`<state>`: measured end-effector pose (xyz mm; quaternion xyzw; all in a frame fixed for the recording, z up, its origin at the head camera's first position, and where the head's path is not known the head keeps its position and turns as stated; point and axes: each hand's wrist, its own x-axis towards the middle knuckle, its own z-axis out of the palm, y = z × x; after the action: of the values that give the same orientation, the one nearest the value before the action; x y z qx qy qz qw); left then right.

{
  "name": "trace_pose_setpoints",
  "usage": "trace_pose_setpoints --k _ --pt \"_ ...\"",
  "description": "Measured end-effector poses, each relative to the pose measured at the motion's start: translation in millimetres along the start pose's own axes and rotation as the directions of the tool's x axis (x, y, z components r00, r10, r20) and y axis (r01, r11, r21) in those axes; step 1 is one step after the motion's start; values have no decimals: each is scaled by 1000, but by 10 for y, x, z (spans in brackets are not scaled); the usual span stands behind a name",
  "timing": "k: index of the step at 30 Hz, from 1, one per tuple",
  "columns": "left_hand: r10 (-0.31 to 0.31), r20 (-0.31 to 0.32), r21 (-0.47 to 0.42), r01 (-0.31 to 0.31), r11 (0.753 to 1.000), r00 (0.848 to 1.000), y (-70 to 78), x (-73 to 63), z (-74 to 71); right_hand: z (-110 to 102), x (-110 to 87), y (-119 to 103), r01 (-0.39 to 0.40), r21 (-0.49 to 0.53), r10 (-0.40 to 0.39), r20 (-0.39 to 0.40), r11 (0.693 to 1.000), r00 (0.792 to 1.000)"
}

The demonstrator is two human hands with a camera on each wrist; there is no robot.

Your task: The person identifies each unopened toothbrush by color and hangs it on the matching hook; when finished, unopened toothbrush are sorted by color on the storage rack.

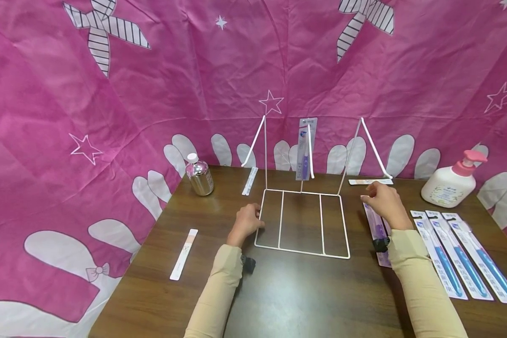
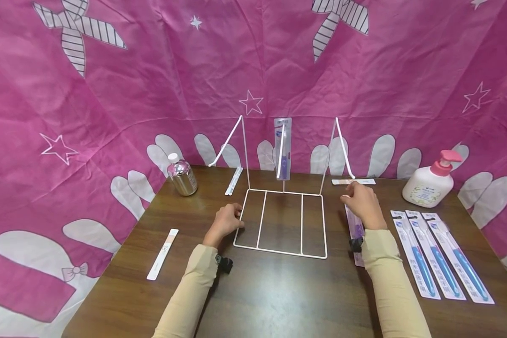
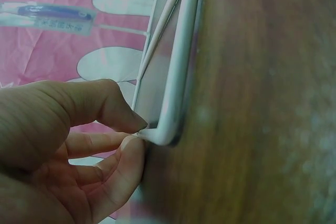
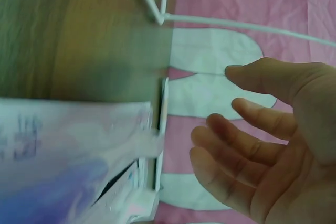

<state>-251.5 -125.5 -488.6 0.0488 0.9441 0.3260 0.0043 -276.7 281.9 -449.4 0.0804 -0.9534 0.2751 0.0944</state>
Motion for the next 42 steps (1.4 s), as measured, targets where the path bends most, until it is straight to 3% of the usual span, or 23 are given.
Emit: trace_pose_setpoints --k 9,16,21,31,42 --pt "1 -5 8 -1 1000 1000 -8 5 5 -56 -6 139 -92 -94 98 54 991 994" --pt "-3 1 1 3 1000 1000 -13 5 41 -48 -46 168 -237 -144 254 113 961 961" --pt "-11 6 -7 11 1000 1000 1 -8 51 -34 -55 198 -278 -163 300 127 947 946" --pt "-10 13 12 10 1000 1000 36 7 45 -59 -51 191 -303 -189 333 153 934 930" --pt "-18 5 -15 19 1000 1000 15 4 20 -188 -79 29 -279 -180 293 58 943 954"
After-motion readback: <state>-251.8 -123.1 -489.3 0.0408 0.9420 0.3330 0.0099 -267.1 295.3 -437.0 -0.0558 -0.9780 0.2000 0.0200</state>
